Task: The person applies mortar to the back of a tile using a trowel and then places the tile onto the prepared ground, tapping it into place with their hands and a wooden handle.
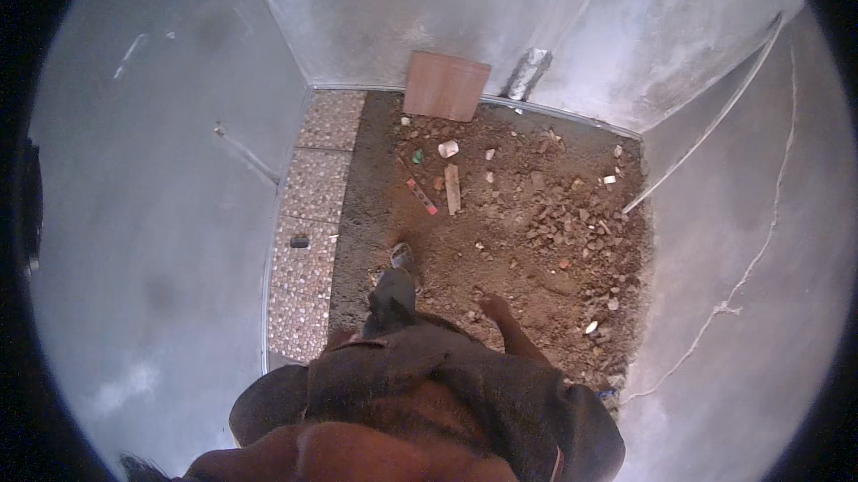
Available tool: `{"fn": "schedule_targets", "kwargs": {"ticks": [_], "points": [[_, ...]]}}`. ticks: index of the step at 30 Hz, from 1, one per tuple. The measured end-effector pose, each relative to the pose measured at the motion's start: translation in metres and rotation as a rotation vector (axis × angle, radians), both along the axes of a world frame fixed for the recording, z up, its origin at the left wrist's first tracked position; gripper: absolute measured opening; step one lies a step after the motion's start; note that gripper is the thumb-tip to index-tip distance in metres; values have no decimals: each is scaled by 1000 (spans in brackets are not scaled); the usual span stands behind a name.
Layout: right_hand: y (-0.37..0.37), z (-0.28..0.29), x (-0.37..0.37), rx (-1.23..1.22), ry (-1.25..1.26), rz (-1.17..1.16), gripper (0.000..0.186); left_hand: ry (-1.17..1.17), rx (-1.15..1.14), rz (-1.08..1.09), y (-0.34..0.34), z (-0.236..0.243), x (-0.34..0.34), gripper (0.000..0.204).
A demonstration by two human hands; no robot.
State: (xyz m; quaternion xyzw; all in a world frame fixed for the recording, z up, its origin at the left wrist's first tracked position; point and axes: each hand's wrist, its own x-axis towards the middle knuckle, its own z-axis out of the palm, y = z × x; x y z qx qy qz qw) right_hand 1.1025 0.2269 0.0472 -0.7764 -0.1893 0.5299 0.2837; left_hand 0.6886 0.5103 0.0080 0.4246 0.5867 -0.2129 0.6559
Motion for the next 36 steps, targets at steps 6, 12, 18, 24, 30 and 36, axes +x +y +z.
{"fn": "schedule_targets", "kwargs": {"ticks": [6, 12, 18, 24, 30, 36], "points": [[-29, 13, 107, -231, 49, -794, 17, -96, 132, -270, 191, -21, 116, 42], [42, 2, 163, -314, -114, -761, 18, -123, 713, -135, 359, -9, 275, 58], [185, -6, 327, -142, -720, -98, 38, -417, 351, 375, 315, 10, 379, 26], [409, -63, 544, -12, -359, -151, 41, -73, 113, 937, 171, -45, 367, 24], [570, -256, 757, -244, -951, 687, 26, 416, 62, 1023, 85, -1, 453, 28], [638, -322, 814, -94, -370, -333, 35, 136, 147, 890, 135, -12, 607, 29]]}}
